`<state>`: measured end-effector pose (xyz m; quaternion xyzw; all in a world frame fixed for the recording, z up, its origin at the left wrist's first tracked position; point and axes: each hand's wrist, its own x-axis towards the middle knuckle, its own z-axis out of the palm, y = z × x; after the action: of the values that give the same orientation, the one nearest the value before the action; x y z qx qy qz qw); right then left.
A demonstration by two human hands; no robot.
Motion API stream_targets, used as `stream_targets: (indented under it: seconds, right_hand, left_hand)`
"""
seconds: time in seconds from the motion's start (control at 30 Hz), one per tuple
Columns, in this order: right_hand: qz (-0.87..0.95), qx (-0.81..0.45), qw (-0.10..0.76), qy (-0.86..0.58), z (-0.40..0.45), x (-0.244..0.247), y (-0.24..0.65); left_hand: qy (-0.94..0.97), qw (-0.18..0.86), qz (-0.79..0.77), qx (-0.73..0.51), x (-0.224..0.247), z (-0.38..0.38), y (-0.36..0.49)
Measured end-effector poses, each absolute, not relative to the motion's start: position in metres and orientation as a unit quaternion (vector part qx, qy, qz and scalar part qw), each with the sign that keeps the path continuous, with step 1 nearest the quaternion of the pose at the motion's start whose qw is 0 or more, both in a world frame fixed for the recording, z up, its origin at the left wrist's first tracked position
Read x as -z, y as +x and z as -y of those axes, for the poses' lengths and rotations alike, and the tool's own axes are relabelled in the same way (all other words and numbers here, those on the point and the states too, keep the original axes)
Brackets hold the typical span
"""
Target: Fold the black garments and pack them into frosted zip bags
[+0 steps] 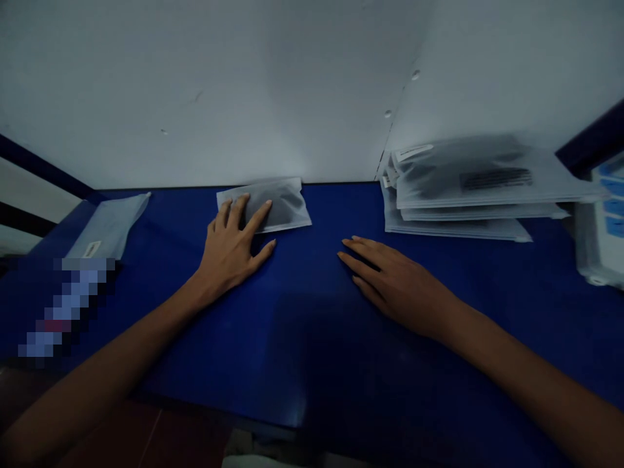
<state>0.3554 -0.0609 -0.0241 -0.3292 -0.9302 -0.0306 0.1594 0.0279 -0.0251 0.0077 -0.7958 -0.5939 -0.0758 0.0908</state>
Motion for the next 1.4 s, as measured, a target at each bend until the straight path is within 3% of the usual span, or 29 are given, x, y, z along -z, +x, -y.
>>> stream_targets:
  seconds: [0.2, 0.33, 0.47, 0.7, 1.07, 1.4]
  right_hand:
    - [0.924, 0.017, 0.175, -0.340, 0.062, 0.020, 0.352]
    - [0.868, -0.001, 0.227, -0.441, 0.064, 0.020, 0.351]
    - [0.859, 0.100, 0.252, -0.434, 0.064, 0.020, 0.356]
    - [0.852, 0.237, 0.215, -0.415, 0.062, 0.018, 0.365]
    - [0.848, 0.216, 0.206, -0.439, 0.061, 0.012, 0.356]
    - [0.898, 0.229, 0.267, -0.263, 0.063, 0.019, 0.334]
  left_hand:
    - [-0.871, 0.092, 0.479, 0.065, -0.012, 0.043, 0.047]
    - [-0.895, 0.096, 0.431, 0.061, -0.013, 0.051, 0.054]
    - [-0.923, 0.077, 0.364, 0.103, -0.011, 0.044, 0.047]
    - [-0.963, 0.027, 0.203, 0.177, -0.007, 0.017, 0.018]
    - [-0.945, -0.020, 0.252, 0.210, -0.008, 0.021, 0.026]
    - [-0.906, -0.088, 0.370, 0.187, -0.011, 0.038, 0.046]
